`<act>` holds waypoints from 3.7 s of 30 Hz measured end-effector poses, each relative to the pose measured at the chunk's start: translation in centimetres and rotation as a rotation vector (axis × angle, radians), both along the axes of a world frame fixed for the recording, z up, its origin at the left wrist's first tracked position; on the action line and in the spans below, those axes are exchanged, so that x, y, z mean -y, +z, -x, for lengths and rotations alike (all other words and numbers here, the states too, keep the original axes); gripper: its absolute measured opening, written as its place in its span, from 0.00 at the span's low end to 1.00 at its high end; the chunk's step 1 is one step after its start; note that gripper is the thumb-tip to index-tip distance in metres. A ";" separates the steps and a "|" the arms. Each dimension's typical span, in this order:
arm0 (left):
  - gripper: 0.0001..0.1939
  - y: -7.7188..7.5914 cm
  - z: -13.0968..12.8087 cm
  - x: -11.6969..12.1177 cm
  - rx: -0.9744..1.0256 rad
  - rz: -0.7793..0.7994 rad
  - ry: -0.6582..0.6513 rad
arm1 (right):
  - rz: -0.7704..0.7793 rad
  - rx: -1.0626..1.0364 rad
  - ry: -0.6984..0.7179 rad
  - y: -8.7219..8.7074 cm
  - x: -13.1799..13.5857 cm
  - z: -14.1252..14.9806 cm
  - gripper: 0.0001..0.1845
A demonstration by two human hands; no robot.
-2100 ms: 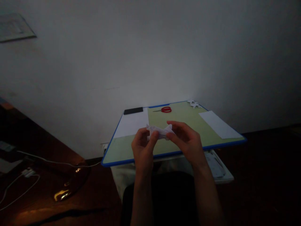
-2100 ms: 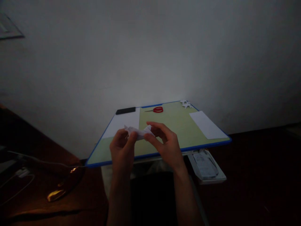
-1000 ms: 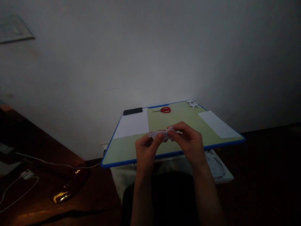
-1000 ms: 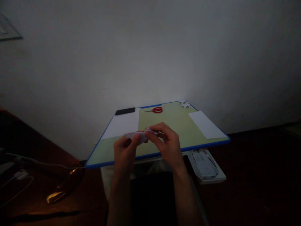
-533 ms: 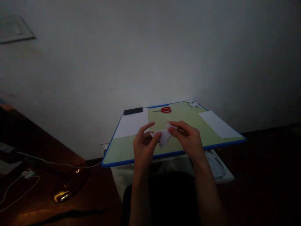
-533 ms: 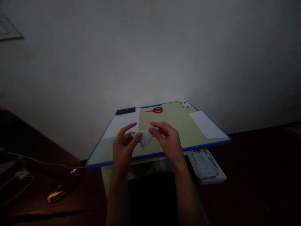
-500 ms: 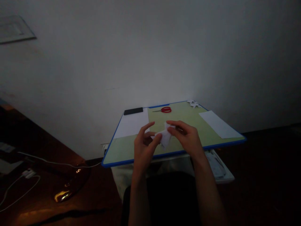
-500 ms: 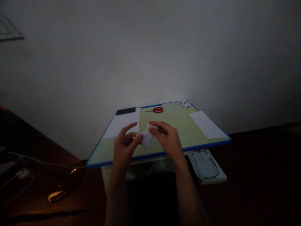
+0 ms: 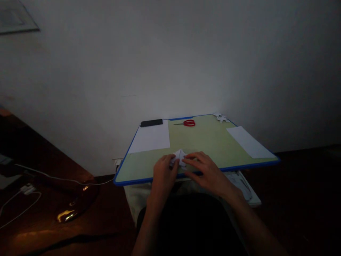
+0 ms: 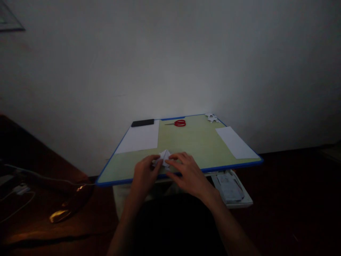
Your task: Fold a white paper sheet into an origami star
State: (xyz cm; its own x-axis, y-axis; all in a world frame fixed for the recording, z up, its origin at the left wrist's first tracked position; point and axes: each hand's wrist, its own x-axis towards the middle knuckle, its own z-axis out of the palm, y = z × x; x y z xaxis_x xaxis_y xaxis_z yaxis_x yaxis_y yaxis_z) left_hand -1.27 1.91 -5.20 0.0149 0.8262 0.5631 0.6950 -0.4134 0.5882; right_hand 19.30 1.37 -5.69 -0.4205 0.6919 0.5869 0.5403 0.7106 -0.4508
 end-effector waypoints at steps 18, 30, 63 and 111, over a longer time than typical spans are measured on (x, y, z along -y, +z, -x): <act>0.22 -1.4 3.6 3.1 -0.238 -0.102 -0.265 | -0.024 0.110 -0.041 -1.0 0.8 0.1 0.21; 0.21 -1.6 3.3 3.2 -0.145 -0.097 -0.212 | 0.041 0.115 -0.062 -0.4 0.6 0.7 0.24; 0.22 1.1 1.6 3.5 0.424 0.081 -0.224 | 0.090 -0.491 0.056 1.7 0.7 1.5 0.04; 0.18 1.0 -0.4 4.4 1.013 0.521 -0.348 | -0.069 -0.223 0.099 2.1 3.5 1.7 0.21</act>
